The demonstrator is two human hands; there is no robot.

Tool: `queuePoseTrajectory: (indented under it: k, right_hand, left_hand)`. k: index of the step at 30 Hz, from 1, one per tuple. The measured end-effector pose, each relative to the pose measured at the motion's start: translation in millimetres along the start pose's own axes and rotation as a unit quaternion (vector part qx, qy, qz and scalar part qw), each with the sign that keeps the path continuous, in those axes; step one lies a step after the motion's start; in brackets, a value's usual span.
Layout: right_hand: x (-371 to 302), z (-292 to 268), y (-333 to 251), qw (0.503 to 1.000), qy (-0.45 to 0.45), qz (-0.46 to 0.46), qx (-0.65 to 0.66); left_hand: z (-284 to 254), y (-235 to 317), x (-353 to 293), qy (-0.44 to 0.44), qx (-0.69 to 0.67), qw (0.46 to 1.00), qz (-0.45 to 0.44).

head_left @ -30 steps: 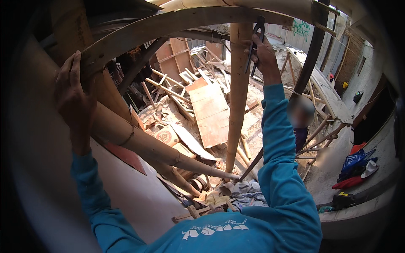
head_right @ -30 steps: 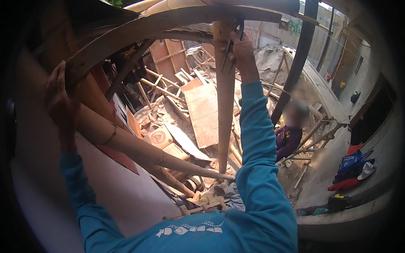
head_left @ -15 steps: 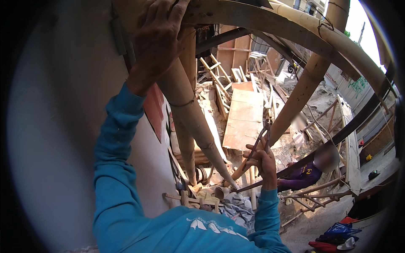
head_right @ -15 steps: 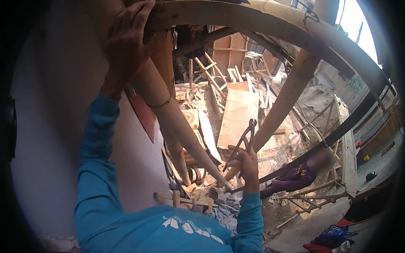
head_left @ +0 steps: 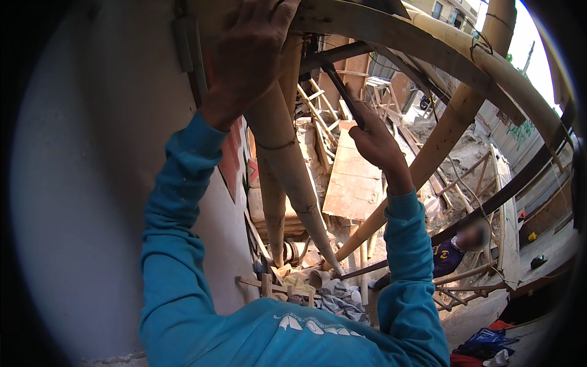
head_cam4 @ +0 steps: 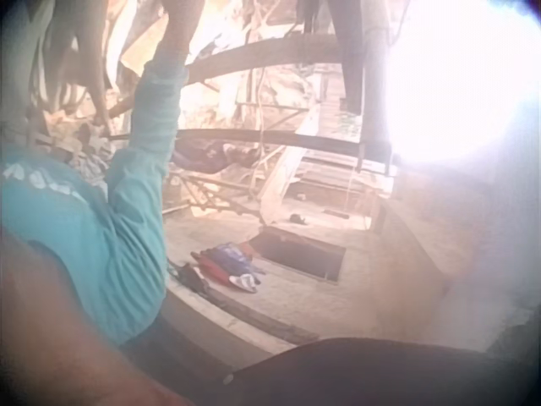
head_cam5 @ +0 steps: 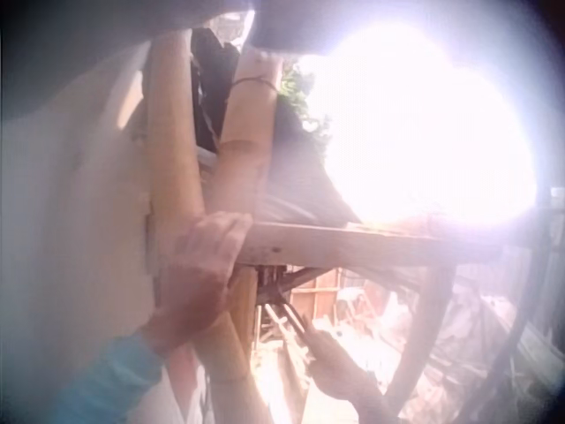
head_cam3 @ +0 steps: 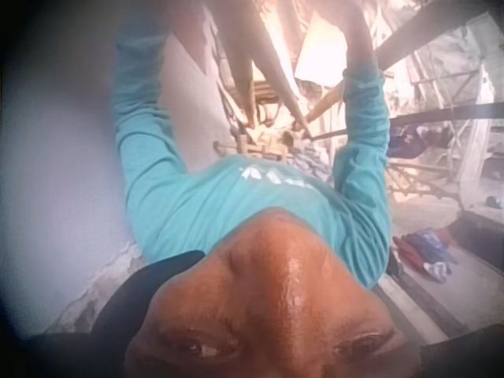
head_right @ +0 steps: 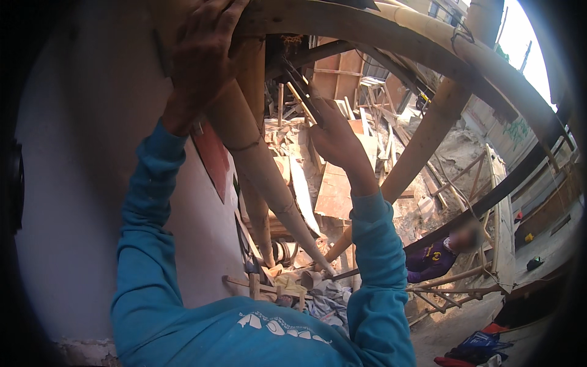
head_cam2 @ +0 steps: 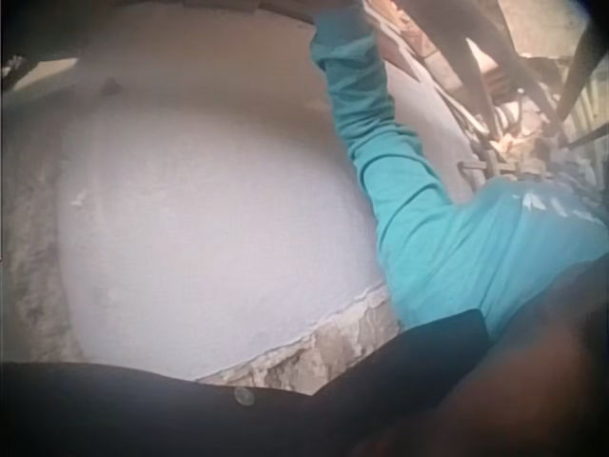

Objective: The person uses a hammer and pliers to secure wooden beams and metal brackets on a partially built wooden structure. They repeatedly hammer nails and adjust metal fasteners to join the components together.

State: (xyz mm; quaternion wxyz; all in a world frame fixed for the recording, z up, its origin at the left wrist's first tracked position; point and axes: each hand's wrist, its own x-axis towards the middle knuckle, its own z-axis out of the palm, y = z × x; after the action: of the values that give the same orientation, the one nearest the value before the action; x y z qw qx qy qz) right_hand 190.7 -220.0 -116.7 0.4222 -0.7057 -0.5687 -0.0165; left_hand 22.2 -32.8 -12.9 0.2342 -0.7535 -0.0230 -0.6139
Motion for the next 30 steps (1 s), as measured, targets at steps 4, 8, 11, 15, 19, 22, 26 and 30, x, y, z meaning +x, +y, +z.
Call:
queuePoseTrajectory:
  k: [4,8,11,15,19,22,26,30]
  right_hand:
    - [16,0,-1,1.000,-0.004,0.011,0.003]
    - [26,6,-7,1.000,0.006,0.005,0.011]
    - [33,11,5,0.998,0.040,-0.046,0.001]
    - [40,7,13,0.994,0.055,-0.083,-0.044]
    - [40,1,6,0.986,0.066,-0.103,-0.117]
    - [40,-5,4,0.976,0.089,-0.125,-0.156]
    - [38,-14,-15,0.964,0.117,-0.095,-0.218]
    - [31,-12,-25,0.959,0.124,-0.065,-0.245]
  left_hand:
    - [3,3,0,0.031,-0.020,0.999,0.001]
    - [3,1,0,0.020,-0.024,1.000,-0.004]
    - [3,2,2,0.012,-0.025,1.000,-0.008]
    - [5,5,2,0.014,-0.032,0.999,-0.016]
    - [4,5,1,0.016,-0.016,1.000,-0.012]
    - [10,-1,-1,0.036,-0.008,0.999,0.001]
    - [7,2,-1,0.038,0.000,0.999,0.001]
    - [11,3,-1,0.044,0.015,0.999,0.014]
